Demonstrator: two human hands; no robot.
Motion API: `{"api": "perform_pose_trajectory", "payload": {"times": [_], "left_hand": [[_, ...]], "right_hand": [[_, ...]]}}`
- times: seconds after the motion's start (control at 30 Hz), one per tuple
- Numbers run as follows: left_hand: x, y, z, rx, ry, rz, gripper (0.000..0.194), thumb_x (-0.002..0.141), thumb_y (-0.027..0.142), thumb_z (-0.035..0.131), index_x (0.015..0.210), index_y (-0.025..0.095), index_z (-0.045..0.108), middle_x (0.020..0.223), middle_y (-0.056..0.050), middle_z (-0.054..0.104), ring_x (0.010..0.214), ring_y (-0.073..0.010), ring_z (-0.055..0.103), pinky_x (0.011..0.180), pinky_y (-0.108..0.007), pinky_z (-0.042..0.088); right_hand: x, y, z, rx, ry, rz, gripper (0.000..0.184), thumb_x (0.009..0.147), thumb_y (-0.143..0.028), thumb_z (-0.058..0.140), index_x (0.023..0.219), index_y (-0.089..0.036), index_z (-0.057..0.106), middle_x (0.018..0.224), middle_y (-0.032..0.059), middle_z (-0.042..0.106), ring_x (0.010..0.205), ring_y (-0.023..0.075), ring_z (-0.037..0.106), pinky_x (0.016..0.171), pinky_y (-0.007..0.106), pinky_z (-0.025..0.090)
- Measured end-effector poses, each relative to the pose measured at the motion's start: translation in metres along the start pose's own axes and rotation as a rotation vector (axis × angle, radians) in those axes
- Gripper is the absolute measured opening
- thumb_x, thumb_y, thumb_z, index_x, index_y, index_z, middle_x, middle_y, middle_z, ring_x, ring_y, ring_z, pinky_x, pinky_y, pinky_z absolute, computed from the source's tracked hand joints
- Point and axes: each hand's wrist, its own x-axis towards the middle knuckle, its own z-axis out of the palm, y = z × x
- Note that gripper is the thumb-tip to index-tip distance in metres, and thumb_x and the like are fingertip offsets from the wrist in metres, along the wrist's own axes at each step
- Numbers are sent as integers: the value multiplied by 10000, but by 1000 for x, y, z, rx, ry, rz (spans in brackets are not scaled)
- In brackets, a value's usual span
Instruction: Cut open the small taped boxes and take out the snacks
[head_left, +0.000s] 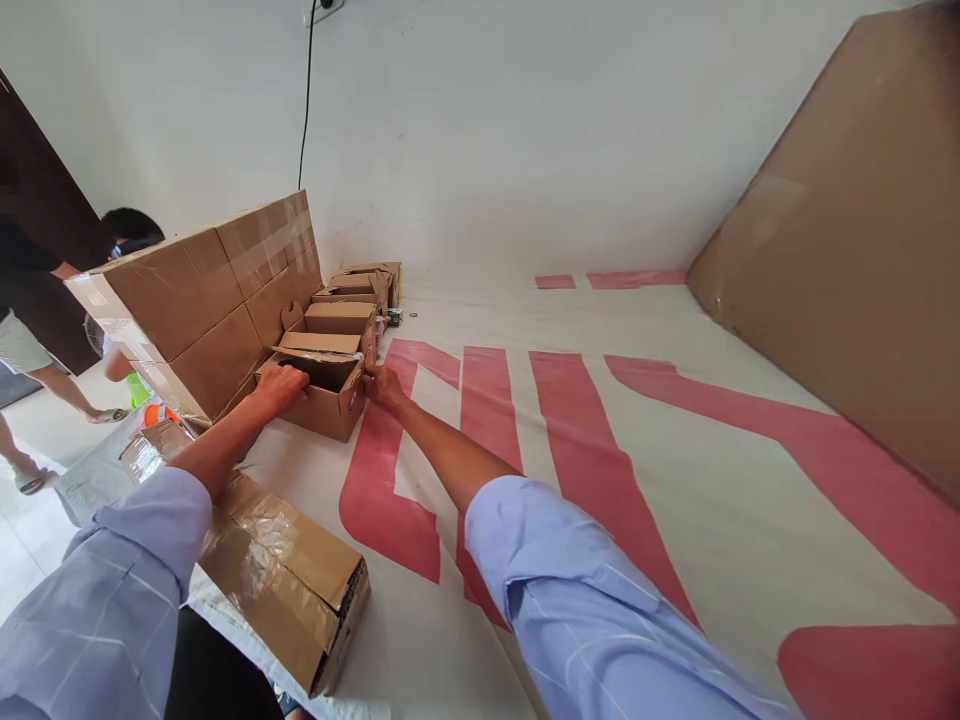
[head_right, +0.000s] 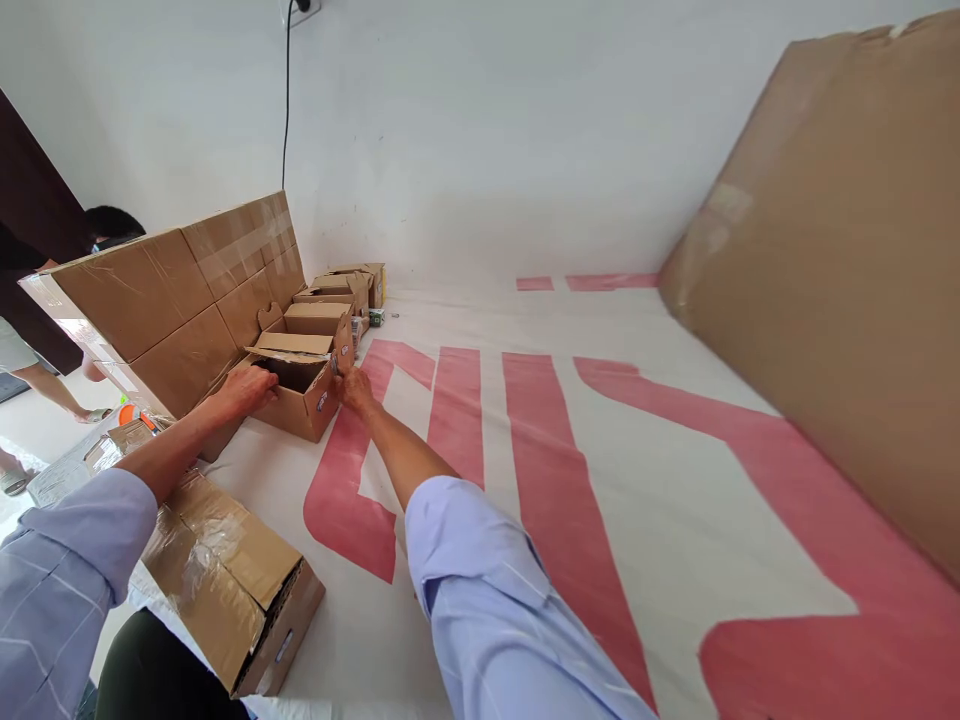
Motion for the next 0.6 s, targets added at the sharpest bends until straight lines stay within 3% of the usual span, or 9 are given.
{"api": "perform_pose_trajectory", "payload": {"times": [0.13,0.3,0.47,0.6], "left_hand": [[23,4,0,-35,4,-45,299,928,228,649,1151,167,838,1185,-214,797,1156,-364,740,927,-403,563],[26,14,4,-107,15,-98,344,907,190,644,1198,155,823,1222,-225,776,1192,-382,717,964,-438,566],[-7,13,-4,-191,61,-96,537,821,218,769,1357,200,737,1400,-186,684,1318,-358,623,1062,-418,520],[-53,-17,-24,-234,78,-61,617,828,242,766,1438,216,679,1448,-133,661,1331,-309,608,1079,-357,482]], "right_hand": [[-7,-13,-26,-28,-58,3,327,1045,-410,692,1283,-187,690,1294,94,700,1108,238,700,964,458,619],[-60,-42,-76,-69,-99,-3,400,1043,-432,687,1355,-183,664,1369,108,679,1198,276,683,1031,511,592],[-157,-61,-147,-116,-151,6,439,1004,-256,560,1409,-121,660,1441,184,681,1203,289,714,1061,417,559],[-264,-31,-219,-181,-77,-4,508,956,-477,542,1382,-234,677,1389,143,716,1222,345,720,933,448,629]]}}
